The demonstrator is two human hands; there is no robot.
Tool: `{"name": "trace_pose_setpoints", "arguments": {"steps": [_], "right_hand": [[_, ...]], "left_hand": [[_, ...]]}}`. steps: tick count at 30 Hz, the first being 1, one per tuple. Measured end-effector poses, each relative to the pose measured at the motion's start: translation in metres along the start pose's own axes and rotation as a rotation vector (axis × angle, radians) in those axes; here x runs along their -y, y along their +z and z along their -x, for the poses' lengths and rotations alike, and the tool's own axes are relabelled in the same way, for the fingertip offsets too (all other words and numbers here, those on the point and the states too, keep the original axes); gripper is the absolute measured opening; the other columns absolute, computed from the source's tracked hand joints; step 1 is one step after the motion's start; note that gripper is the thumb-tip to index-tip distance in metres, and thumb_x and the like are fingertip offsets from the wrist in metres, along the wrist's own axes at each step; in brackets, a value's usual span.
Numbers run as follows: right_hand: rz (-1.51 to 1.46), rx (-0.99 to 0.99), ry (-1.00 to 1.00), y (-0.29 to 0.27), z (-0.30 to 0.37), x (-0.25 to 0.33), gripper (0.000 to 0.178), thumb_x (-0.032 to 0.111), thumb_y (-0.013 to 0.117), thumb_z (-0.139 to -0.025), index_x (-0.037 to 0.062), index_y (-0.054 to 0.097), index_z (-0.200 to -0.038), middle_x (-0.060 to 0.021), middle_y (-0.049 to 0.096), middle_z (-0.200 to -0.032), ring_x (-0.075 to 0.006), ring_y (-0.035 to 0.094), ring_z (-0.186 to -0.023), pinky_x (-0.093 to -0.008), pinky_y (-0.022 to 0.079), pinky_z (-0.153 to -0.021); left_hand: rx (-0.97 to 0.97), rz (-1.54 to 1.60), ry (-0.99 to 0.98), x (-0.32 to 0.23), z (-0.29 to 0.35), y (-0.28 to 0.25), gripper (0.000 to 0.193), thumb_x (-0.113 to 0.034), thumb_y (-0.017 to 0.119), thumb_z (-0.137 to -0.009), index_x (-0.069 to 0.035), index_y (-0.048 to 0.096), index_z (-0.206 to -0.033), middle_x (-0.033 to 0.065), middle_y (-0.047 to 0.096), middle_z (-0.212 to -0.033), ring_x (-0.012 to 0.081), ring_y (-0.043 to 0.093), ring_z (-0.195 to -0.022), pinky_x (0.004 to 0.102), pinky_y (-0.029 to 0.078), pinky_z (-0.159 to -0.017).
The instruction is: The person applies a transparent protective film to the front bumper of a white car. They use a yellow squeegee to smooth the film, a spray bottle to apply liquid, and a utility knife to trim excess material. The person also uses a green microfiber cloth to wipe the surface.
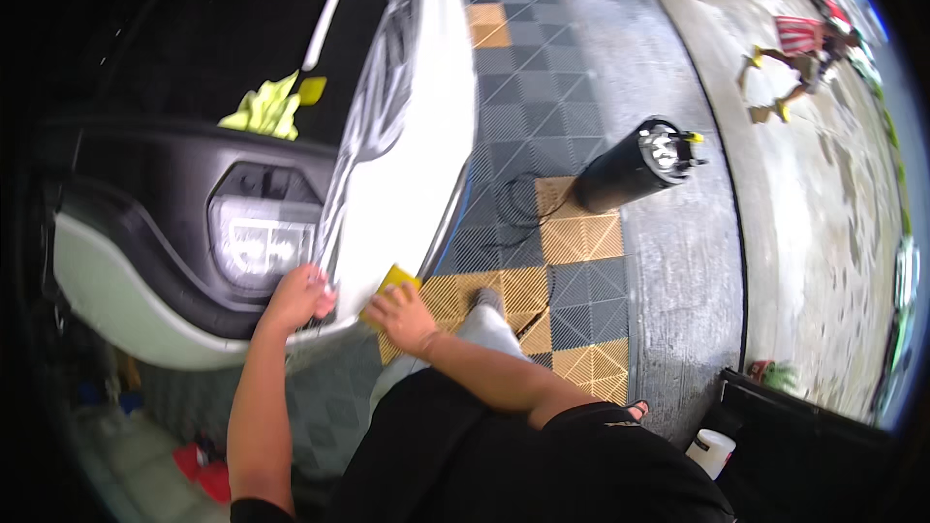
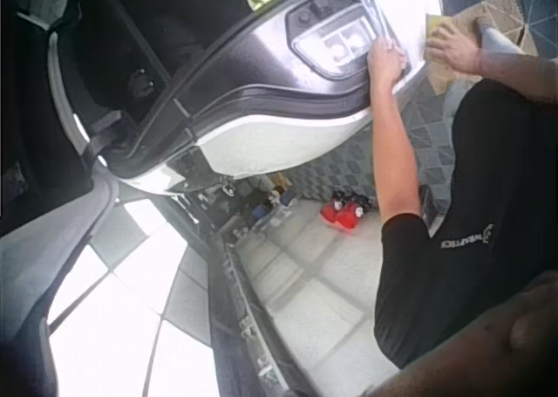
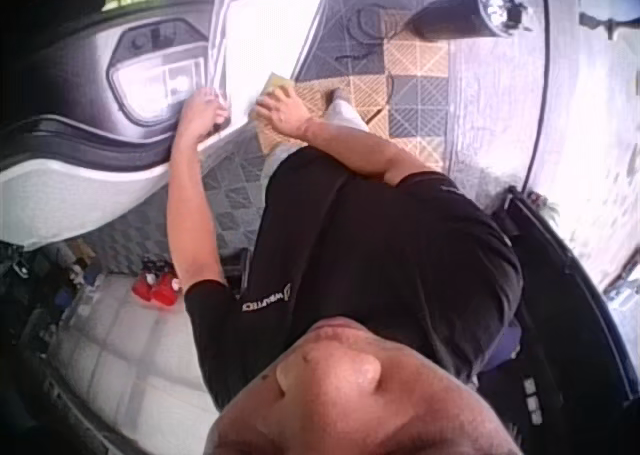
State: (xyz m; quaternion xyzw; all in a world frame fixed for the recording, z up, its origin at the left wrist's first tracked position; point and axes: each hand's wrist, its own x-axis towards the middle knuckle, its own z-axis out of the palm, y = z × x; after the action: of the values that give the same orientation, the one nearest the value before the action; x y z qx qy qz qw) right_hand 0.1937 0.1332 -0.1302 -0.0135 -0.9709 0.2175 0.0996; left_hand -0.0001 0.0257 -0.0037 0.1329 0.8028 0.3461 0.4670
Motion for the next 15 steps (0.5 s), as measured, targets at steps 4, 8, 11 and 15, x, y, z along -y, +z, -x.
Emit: {"name": "trace_pose_setpoints", "arguments": {"steps": [4,8,11,15], "right_hand": [[-0.125,-0.143,-0.119,0.044,-0.029,0.061,0.022,0.019,0.058,-0.083,0.0142,0.064,-0.104,-0.0054,0.056,-0.113,-0.0254,0.048,-0.117,-0.0451,0.035,-0.106],[-0.212,-0.046,0.144,0.016,-0.022,0.035,0.024,0.016,0.061,-0.080,0.0112,0.063,-0.104,-0.0065,0.060,-0.108,-0.0270,0.052,-0.114,-0.0448,0.039,-0.102],[-0.519,-0.184,0.540,-0.008,-0.009,0.036,0.024,0.010,0.059,-0.082,0.0055,0.060,-0.106,-0.0158,0.064,-0.097,-0.0366,0.062,-0.099,-0.0466,0.048,-0.088],[-0.927,-0.227,0.970,-0.017,0.008,0.032,0.046,0.019,0.063,-0.085,-0.0045,0.052,-0.124,-0.0285,0.066,-0.105,-0.0380,0.067,-0.101,-0.0435,0.053,-0.087]], "left_hand": [[-0.132,0.055,-0.102,0.076,0.024,-0.057,0.025,0.005,0.047,-0.082,-0.002,0.043,-0.106,0.0161,0.063,-0.077,0.0211,0.062,-0.054,0.0309,0.050,-0.042],[0.169,-0.127,-0.129,0.043,-0.017,-0.039,0.022,0.005,0.045,-0.092,-0.001,0.049,-0.112,0.0143,0.059,-0.088,0.0242,0.065,-0.070,0.0339,0.057,-0.059],[0.043,-0.039,-0.069,0.072,-0.033,-0.021,0.042,0.010,0.057,-0.081,-0.001,0.040,-0.118,0.0190,0.063,-0.076,0.0272,0.065,-0.054,0.0373,0.053,-0.042],[0.122,-0.165,-0.079,0.042,-0.033,-0.021,0.035,0.003,0.057,-0.086,0.002,0.043,-0.118,0.0173,0.065,-0.083,0.0233,0.065,-0.063,0.0338,0.055,-0.051]]}}
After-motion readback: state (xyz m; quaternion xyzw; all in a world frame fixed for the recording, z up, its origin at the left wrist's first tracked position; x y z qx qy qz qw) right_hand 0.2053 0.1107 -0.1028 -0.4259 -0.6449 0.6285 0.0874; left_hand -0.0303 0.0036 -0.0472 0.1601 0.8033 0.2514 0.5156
